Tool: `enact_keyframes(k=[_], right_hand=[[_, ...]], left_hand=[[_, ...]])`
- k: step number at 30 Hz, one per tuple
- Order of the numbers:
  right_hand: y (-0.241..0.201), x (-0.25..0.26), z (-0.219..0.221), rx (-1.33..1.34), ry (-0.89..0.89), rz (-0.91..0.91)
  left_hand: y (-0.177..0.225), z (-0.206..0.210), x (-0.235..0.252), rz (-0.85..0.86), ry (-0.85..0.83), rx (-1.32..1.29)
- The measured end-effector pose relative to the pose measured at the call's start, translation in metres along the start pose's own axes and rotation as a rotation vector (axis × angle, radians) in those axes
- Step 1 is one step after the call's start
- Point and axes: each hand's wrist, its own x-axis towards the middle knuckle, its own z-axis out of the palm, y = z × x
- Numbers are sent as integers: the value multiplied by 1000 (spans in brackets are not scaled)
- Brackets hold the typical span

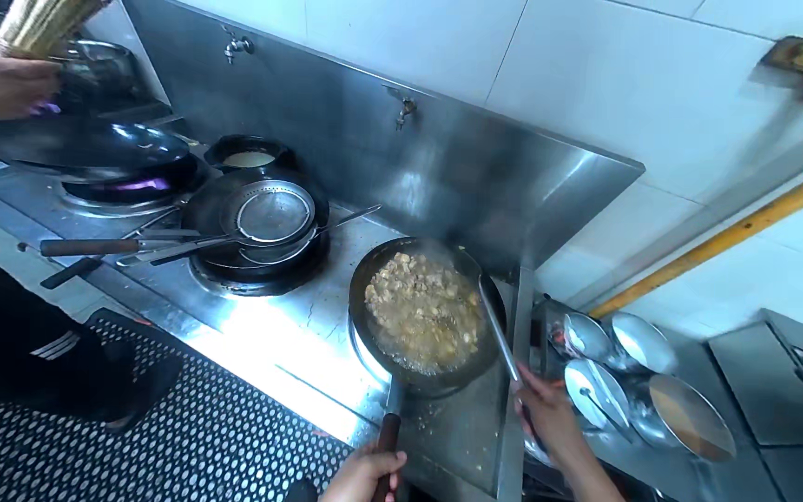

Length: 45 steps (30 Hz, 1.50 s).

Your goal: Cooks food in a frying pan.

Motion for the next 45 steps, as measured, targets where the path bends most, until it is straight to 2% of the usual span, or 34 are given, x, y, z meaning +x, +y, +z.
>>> enact_keyframes(k=[3,6,10,16,19,21,26,28,32,38,41,45], right_hand=[[8,36,-18,-65,22,45],[6,55,-18,3,-28,210],[-7,65,-1,133,-164,420],[-7,60,1,197,-346,580],[-11,37,-7,105,-401,548],[-19,15,-13,-5,-425,457],[-61,-32,-31,-490,-457,187],[-78,-47,-39,-575,-418,139],[-81,-50,-48,-457,-275,65],[-42,-3,-43,-395,-49,124],[-23,6,-33,-350,-46,199],[-15,-17,-12,-202,-131,354]], left_hand=[[-1,-1,0,4,-1,-3],[0,-2,1,7,-3,2],[0,-2,2,-11,-12,16],[1,0,1,-17,-7,25],[0,-1,2,-10,-4,35],[0,-3,3,-9,-11,37],[2,-8,4,-14,-27,24],[3,-9,4,-17,-32,24],[5,-11,4,-16,-46,17],[6,-11,5,-25,-36,18],[5,-11,4,-23,-19,12],[4,-12,5,-27,-23,2]])
